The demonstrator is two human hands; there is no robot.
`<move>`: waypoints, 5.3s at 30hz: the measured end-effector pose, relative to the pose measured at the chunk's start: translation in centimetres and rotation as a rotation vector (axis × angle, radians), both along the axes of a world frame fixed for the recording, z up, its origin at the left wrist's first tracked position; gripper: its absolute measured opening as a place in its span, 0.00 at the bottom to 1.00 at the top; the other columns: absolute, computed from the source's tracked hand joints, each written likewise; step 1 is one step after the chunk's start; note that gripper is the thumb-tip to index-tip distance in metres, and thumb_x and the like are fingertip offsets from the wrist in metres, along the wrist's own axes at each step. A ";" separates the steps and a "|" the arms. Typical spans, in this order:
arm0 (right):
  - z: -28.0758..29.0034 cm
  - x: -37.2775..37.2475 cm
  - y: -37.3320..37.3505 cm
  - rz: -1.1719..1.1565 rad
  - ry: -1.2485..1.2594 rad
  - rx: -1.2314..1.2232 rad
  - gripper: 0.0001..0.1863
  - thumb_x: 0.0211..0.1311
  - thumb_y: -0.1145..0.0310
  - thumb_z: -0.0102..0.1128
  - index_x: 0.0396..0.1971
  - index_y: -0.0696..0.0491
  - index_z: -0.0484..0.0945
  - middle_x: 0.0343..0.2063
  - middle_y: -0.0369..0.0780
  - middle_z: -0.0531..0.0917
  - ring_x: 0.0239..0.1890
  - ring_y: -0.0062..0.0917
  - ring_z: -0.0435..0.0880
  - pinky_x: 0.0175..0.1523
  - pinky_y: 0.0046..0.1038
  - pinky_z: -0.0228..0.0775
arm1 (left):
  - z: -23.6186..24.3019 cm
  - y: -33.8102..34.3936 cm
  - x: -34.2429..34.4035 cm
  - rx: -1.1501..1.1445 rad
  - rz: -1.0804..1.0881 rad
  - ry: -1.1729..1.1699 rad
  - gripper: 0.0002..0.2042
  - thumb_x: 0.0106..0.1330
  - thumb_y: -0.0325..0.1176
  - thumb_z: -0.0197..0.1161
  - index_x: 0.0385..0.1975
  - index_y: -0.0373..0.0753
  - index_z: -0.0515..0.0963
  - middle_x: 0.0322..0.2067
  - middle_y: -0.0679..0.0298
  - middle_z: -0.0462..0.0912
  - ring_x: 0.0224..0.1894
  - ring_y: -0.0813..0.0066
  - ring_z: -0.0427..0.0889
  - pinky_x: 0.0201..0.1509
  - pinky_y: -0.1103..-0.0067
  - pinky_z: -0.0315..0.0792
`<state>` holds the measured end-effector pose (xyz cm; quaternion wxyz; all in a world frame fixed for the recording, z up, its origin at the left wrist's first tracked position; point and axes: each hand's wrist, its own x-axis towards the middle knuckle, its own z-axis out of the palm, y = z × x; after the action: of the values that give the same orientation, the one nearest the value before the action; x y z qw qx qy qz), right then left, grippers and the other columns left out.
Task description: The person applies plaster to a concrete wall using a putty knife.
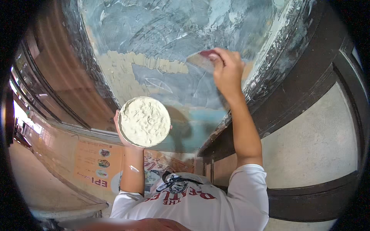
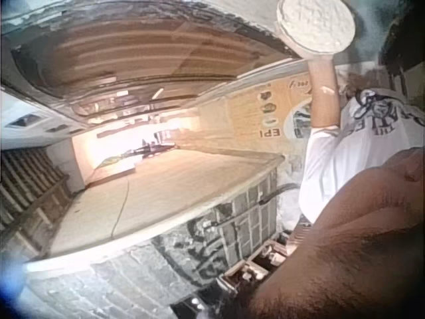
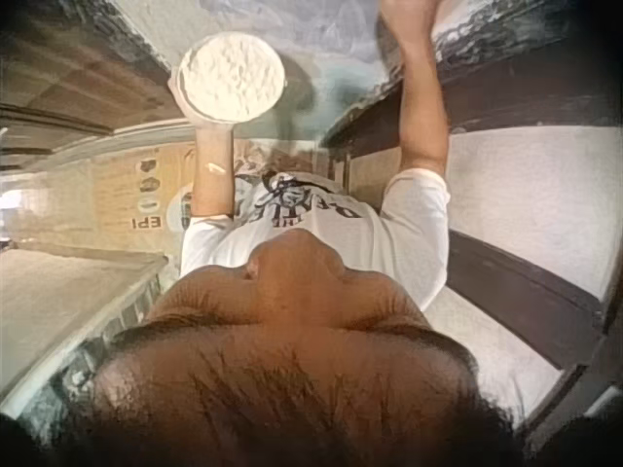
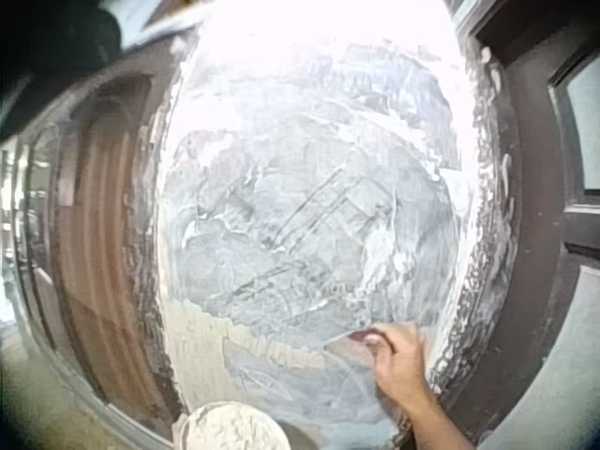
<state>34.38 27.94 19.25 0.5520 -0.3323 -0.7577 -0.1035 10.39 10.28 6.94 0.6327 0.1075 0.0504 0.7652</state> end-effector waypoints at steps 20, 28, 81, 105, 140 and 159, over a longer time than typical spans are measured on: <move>-4.6 4.4 -11.0 0.408 -0.322 0.155 0.16 0.44 0.76 0.72 0.38 0.48 0.88 0.41 0.31 0.88 0.47 0.35 0.76 0.54 0.34 0.69 | 2.5 -1.5 3.8 0.117 0.063 0.009 0.33 0.74 0.59 0.45 0.64 0.35 0.73 0.62 0.49 0.77 0.62 0.49 0.78 0.66 0.55 0.72; -4.4 4.2 -11.3 0.411 -0.323 0.232 0.15 0.46 0.76 0.72 0.38 0.51 0.87 0.43 0.30 0.87 0.47 0.34 0.77 0.52 0.31 0.72 | 2.9 -2.9 5.2 0.102 0.083 0.008 0.33 0.74 0.59 0.47 0.63 0.35 0.74 0.61 0.50 0.78 0.60 0.51 0.79 0.65 0.57 0.73; -4.9 -4.8 -10.2 0.486 -0.200 0.223 0.17 0.45 0.79 0.71 0.39 0.50 0.87 0.40 0.31 0.88 0.47 0.35 0.75 0.54 0.33 0.69 | 1.9 -1.7 -1.1 0.148 -0.001 -0.020 0.33 0.75 0.57 0.45 0.62 0.32 0.74 0.60 0.49 0.80 0.59 0.52 0.80 0.66 0.60 0.73; -7.5 -7.2 -10.9 0.347 -0.087 0.101 0.15 0.50 0.85 0.66 0.37 0.50 0.87 0.38 0.35 0.88 0.43 0.35 0.76 0.49 0.32 0.71 | -0.9 -0.5 -4.3 0.170 -0.110 -0.075 0.37 0.73 0.62 0.43 0.65 0.33 0.71 0.63 0.47 0.77 0.62 0.48 0.78 0.68 0.55 0.71; -3.2 -16.4 -2.6 0.152 0.003 -0.121 0.08 0.64 0.69 0.64 0.41 0.55 0.85 0.38 0.41 0.88 0.43 0.39 0.81 0.49 0.37 0.74 | -10.3 -0.3 -9.9 -0.004 0.172 -0.118 0.35 0.70 0.62 0.45 0.63 0.37 0.75 0.60 0.52 0.79 0.60 0.50 0.79 0.64 0.56 0.74; -2.5 -16.6 -2.8 0.150 0.052 -0.189 0.08 0.64 0.69 0.65 0.41 0.54 0.85 0.37 0.40 0.87 0.42 0.38 0.82 0.47 0.36 0.74 | -10.7 -0.2 -10.7 -0.055 0.206 -0.135 0.38 0.68 0.66 0.48 0.64 0.39 0.73 0.64 0.49 0.75 0.62 0.44 0.77 0.63 0.46 0.73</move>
<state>17.73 25.12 16.77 0.5438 -0.3275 -0.7724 0.0185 -0.36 10.06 -3.80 0.5553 0.0327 0.0394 0.8300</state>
